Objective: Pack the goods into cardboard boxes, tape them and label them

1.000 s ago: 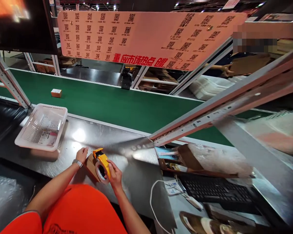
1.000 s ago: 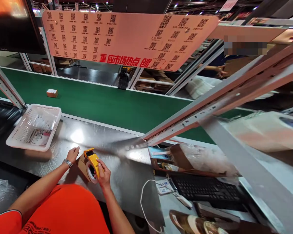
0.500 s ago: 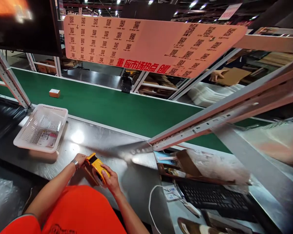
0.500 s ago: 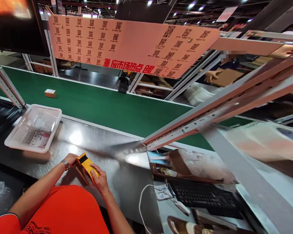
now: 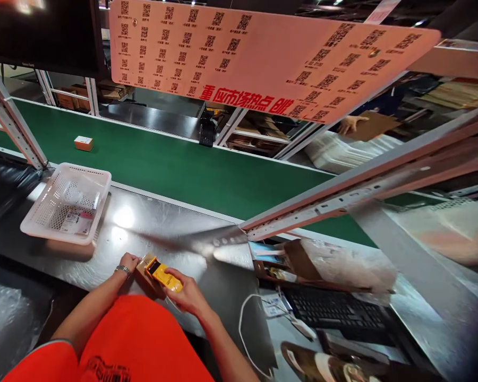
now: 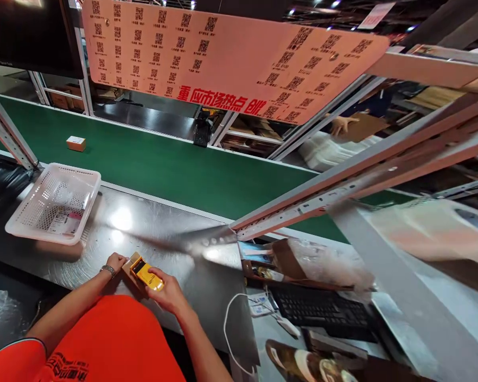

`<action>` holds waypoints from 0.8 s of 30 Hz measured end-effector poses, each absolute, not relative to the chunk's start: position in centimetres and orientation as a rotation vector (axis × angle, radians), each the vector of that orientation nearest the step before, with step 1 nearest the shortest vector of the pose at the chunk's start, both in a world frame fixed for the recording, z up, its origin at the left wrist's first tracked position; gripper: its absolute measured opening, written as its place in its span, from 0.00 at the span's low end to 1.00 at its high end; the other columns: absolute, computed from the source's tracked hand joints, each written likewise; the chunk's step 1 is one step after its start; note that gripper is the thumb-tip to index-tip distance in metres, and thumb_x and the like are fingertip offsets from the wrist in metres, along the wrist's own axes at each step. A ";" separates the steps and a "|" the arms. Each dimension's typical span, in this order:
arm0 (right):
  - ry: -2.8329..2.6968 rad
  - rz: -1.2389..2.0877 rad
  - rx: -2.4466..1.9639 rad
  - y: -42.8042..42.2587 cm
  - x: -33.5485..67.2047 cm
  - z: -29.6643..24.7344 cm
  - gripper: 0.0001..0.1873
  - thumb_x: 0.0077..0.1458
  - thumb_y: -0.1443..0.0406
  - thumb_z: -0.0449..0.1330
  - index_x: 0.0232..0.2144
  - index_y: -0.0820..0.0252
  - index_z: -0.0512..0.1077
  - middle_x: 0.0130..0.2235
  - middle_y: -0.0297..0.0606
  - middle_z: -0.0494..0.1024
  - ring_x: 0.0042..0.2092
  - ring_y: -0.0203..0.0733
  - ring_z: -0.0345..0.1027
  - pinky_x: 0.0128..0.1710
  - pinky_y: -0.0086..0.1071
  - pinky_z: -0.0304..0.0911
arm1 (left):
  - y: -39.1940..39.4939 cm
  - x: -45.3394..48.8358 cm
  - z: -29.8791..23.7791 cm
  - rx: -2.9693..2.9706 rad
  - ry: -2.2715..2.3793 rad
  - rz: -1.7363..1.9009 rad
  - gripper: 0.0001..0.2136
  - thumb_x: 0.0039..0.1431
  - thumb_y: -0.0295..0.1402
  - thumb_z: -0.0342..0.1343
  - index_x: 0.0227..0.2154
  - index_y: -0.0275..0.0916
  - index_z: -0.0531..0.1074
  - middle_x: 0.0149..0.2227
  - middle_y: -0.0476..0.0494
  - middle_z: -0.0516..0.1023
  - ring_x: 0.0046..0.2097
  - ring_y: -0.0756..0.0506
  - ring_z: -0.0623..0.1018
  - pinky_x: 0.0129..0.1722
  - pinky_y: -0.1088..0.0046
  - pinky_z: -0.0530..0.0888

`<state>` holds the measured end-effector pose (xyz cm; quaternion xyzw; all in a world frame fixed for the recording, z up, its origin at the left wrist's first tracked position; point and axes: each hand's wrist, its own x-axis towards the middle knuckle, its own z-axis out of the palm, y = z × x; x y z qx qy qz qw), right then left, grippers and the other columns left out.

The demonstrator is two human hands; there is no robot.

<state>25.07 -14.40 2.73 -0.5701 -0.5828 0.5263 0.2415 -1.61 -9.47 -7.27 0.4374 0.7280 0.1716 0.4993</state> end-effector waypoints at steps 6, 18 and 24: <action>-1.560 1.488 -1.604 -14.2 24.9 2.1 0.32 0.42 0.60 0.73 0.52 0.57 0.87 0.41 0.39 0.91 0.37 0.48 0.83 0.41 0.39 0.79 | -9.1 -1.5 -6.3 1.287 1.748 0.353 0.18 0.75 0.43 0.55 0.49 0.36 0.86 0.52 0.27 0.89 0.61 0.32 0.85 0.64 0.60 0.74; -1.779 1.384 -1.796 -19.1 32.9 6.2 0.29 0.43 0.61 0.72 0.50 0.55 0.91 0.39 0.39 0.91 0.38 0.52 0.82 0.40 0.38 0.72 | -10.2 -0.3 -6.0 1.514 1.720 0.123 0.21 0.78 0.42 0.51 0.48 0.35 0.87 0.45 0.21 0.87 0.61 0.22 0.83 0.67 0.44 0.72; -1.870 1.365 -1.875 -19.1 32.5 4.4 0.24 0.40 0.67 0.71 0.43 0.50 0.92 0.31 0.33 0.88 0.32 0.45 0.75 0.34 0.33 0.63 | -10.0 -0.5 -6.8 1.535 1.661 0.128 0.19 0.75 0.41 0.58 0.59 0.37 0.83 0.45 0.25 0.86 0.58 0.23 0.84 0.67 0.43 0.72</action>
